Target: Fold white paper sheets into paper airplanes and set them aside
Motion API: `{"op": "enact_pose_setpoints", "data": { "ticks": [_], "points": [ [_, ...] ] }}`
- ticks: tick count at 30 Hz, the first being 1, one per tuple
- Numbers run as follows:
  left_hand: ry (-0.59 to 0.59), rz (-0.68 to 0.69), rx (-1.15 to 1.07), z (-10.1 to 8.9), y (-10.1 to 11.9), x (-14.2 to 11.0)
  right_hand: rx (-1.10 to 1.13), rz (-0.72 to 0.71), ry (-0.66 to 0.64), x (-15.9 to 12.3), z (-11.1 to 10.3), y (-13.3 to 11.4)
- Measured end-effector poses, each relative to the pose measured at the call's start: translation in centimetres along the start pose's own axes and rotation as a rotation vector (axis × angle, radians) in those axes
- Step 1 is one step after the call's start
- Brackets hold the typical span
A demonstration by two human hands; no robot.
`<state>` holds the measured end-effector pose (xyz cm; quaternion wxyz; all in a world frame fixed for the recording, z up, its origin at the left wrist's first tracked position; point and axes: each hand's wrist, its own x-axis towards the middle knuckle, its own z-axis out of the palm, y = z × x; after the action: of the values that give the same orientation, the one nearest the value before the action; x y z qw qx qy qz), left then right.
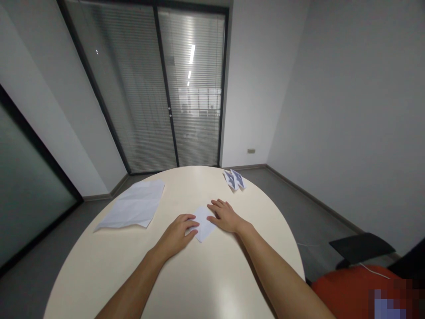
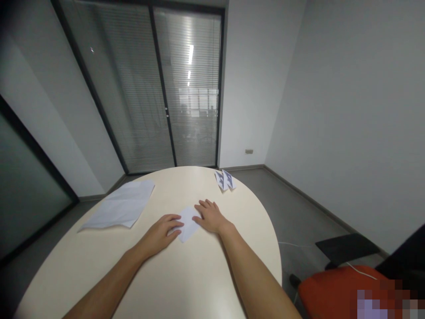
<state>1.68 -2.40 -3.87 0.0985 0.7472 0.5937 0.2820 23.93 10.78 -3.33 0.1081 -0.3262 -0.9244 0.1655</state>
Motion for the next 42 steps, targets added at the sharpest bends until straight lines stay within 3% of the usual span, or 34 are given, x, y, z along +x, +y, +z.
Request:
{"op": "enact_pose_setpoints", "data": {
  "ticks": [7, 17, 31, 42],
  "points": [
    [0.006, 0.009, 0.025, 0.2, -0.1, 0.0, 0.026, 0.018, -0.062, -0.2, -0.3, -0.7],
    [0.028, 0.013, 0.012, 0.1, 0.0, -0.1, -0.002, -0.032, 0.001, -0.1, -0.4, -0.8],
    [0.023, 0.006, 0.01, 0.1, 0.1, 0.1, 0.1, -0.041, -0.152, -0.4, -0.7, -2.5],
    [0.019, 0.02, 0.007, -0.2, 0.3, 0.1, 0.108, -0.086, -0.2, -0.5, -0.9, -2.9]
  ]
}}
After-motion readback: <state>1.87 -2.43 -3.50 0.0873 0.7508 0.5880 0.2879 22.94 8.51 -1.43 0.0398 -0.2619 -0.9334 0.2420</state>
